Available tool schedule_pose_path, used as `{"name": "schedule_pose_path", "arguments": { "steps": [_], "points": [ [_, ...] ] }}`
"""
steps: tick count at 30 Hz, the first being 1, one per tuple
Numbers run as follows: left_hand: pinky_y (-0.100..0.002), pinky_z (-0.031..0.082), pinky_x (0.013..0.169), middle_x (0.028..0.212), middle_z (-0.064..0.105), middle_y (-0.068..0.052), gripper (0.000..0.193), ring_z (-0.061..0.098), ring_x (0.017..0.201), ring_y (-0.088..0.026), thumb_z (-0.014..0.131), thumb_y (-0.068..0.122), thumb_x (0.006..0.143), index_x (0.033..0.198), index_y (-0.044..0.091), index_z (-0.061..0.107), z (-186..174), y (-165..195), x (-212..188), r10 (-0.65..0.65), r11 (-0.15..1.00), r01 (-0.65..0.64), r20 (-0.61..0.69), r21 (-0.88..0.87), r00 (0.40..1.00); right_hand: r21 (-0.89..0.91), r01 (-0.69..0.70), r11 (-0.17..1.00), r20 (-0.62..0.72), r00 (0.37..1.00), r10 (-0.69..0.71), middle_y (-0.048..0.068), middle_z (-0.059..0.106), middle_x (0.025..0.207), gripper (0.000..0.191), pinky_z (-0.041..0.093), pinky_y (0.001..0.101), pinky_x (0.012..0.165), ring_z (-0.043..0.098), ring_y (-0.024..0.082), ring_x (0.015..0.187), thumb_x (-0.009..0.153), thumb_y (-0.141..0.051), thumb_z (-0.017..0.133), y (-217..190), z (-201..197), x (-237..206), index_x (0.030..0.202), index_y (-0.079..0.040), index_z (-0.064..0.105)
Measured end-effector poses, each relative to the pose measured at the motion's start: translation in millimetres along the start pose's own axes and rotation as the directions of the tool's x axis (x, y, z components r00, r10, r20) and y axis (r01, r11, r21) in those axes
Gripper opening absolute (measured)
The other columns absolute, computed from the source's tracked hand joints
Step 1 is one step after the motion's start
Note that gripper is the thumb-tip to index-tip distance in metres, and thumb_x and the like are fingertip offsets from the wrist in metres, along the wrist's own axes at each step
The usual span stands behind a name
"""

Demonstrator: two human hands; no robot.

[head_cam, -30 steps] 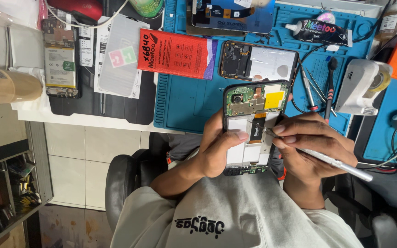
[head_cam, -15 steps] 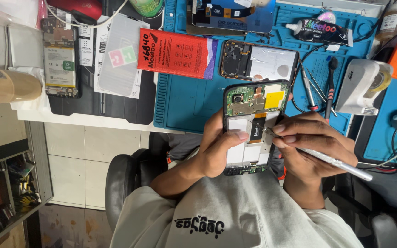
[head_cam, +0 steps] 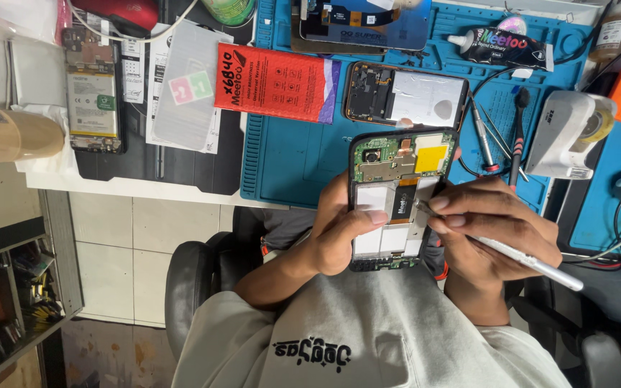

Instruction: The person cuts a strip of double-sided tape with scissors, then uses a metal pry tool to lift and remove the old battery from an opened smartphone. They peel the backing from a new replacement battery, position it in the phone body, and press it into place.

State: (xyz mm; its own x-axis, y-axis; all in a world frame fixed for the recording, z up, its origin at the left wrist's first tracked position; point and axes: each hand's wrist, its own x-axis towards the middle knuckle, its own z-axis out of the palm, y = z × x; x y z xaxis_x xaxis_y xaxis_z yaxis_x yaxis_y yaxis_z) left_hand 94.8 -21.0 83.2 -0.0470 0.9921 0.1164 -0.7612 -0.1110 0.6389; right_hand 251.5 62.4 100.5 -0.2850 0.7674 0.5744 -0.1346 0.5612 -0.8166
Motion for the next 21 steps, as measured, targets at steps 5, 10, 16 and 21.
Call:
{"name": "schedule_pose_path", "arguments": {
  "steps": [5, 10, 16, 21],
  "points": [
    [-0.045, 0.041, 0.128, 0.161, 0.040, -0.026, 0.073, 0.049, 0.146, -0.032, 0.047, 0.012, 0.099, 0.164, -0.002, 0.018, -0.4, -0.7, -0.1, -0.005, 1.000, 0.005, -0.007, 0.018, 1.000, -0.019, 0.020, 1.000, 0.025, 0.999, -0.020, 0.019, 0.071, 0.083, 0.025, 0.063, 0.0353, 0.074, 0.074, 0.024, 0.079, 0.081, -0.006, 0.086, 2.1, -1.4, 0.7, 0.082, 0.002, 0.063],
    [-0.045, 0.042, 0.128, 0.161, 0.041, -0.026, 0.072, 0.048, 0.143, -0.032, 0.047, 0.012, 0.100, 0.164, -0.002, 0.019, -0.6, -1.3, -0.7, 0.005, 1.000, -0.005, -0.004, 0.024, 1.000, -0.006, 0.034, 0.999, 0.040, 0.999, -0.033, 0.017, 0.071, 0.083, 0.026, 0.064, 0.0345, 0.072, 0.075, 0.025, 0.080, 0.081, -0.005, 0.087, 2.3, -2.3, 0.3, 0.082, 0.002, 0.063],
    [-0.044, 0.040, 0.125, 0.160, 0.041, -0.026, 0.071, 0.049, 0.143, -0.032, 0.046, 0.012, 0.100, 0.164, -0.002, 0.019, -0.5, -0.5, -0.6, 0.012, 1.000, -0.012, -0.005, 0.022, 1.000, -0.016, 0.008, 1.000, 0.084, 0.996, -0.007, 0.018, 0.071, 0.084, 0.023, 0.063, 0.0337, 0.071, 0.075, 0.026, 0.080, 0.082, -0.005, 0.086, -0.9, -5.4, 2.1, 0.083, 0.003, 0.064],
    [-0.045, 0.041, 0.127, 0.159, 0.043, -0.025, 0.071, 0.050, 0.145, -0.032, 0.046, 0.011, 0.098, 0.164, -0.003, 0.023, -4.1, -2.7, -4.9, -0.020, 1.000, 0.020, -0.019, 0.017, 1.000, -0.011, 0.022, 1.000, 0.117, 0.993, -0.020, 0.017, 0.071, 0.082, 0.022, 0.063, 0.0366, 0.074, 0.074, 0.027, 0.079, 0.082, -0.004, 0.085, 0.0, -5.7, 7.3, 0.083, 0.003, 0.064]
  ]
}}
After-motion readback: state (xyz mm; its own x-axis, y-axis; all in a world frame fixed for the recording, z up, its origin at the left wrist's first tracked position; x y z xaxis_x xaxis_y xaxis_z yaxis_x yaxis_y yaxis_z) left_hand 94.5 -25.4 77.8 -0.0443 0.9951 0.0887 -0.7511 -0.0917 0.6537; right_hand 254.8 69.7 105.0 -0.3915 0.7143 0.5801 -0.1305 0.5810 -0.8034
